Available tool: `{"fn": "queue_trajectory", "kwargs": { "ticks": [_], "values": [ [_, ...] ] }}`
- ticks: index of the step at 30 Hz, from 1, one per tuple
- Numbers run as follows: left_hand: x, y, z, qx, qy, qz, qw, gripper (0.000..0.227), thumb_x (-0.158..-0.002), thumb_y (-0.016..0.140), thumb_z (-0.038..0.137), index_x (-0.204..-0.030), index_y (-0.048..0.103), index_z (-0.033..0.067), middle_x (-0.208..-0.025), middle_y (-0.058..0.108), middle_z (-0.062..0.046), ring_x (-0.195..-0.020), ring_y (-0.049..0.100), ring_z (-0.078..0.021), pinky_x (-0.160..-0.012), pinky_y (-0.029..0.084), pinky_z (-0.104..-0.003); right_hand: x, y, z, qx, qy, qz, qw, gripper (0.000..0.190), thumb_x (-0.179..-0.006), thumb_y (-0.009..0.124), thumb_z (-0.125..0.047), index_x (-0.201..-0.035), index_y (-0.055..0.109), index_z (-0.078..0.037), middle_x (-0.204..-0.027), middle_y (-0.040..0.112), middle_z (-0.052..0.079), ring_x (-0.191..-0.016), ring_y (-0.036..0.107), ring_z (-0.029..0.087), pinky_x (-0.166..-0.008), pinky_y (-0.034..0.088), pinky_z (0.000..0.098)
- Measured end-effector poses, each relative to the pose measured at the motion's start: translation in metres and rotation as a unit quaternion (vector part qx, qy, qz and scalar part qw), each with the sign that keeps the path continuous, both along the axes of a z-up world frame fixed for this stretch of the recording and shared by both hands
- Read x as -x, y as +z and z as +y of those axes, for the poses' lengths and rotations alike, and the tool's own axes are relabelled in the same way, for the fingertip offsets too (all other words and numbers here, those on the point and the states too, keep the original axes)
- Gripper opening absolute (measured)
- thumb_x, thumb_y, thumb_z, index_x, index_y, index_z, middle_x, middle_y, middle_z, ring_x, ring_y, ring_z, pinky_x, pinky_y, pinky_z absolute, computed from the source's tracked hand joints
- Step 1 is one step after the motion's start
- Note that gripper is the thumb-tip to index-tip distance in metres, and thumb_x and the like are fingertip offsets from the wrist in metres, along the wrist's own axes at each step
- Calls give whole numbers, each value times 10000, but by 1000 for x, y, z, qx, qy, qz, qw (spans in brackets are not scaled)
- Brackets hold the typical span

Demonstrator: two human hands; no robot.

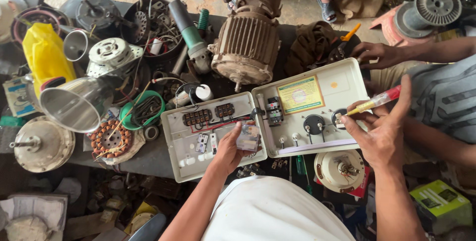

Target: The person works on an open electrical control box, using a screwdriver to tighten screws on a small component and a larger black switch. They handle wires and various electrical parts, including a motor starter, while assembling or repairing the internal circuitry.

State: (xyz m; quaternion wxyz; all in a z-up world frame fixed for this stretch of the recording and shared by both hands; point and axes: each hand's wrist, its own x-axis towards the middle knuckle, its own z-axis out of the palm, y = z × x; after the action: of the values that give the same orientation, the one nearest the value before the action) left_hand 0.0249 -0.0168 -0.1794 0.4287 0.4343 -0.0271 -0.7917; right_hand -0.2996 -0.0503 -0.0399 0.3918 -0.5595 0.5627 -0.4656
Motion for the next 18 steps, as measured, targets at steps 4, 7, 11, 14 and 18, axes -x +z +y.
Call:
{"fn": "queue_trajectory", "kwargs": {
  "ticks": [4,7,11,14,18],
  "values": [
    [14,-34,-20,14,-91,-108,990,592,-978,610,480,-1370,609,35,-1113,718,-86,-933,719,-189,-769,612,-373,11,-1,2,10,-7,-16,1000,1170,-922,725,137,-1697,-74,-220,-1195,620,207,-1004,655,215,-925,575,339],
    [28,-57,-37,35,-146,-133,980,632,-961,613,489,-1395,578,32,-1128,720,-85,-935,723,-174,-766,627,-353,19,-1,3,10,-16,13,1000,1177,-917,725,138,-1687,-86,-230,-1170,624,213,-980,657,219,-913,575,339],
    [49,-84,-56,65,-235,-183,952,665,-972,580,493,-1443,558,24,-1159,715,-120,-918,713,-169,-747,622,-348,30,-3,4,0,-35,6,999,1192,-904,733,130,-1689,-88,-234,-1161,623,215,-980,659,228,-970,580,375],
    [64,-105,-71,77,-286,-232,927,678,-978,585,489,-1465,522,20,-1212,696,-97,-965,710,-158,-758,629,-340,37,-4,4,-3,-43,0,999,1194,-906,735,119,-1689,-92,-238,-1140,627,215,-983,658,230,-961,581,376],
    [80,-119,-95,156,-323,-286,888,655,-1068,647,482,-1482,530,-11,-1263,664,-60,-1089,628,-109,-868,523,-253,46,-7,3,1,-43,3,999,1190,-913,732,105,-1689,-99,-247,-1147,627,217,-1010,656,232,-952,573,363]
  ]
}}
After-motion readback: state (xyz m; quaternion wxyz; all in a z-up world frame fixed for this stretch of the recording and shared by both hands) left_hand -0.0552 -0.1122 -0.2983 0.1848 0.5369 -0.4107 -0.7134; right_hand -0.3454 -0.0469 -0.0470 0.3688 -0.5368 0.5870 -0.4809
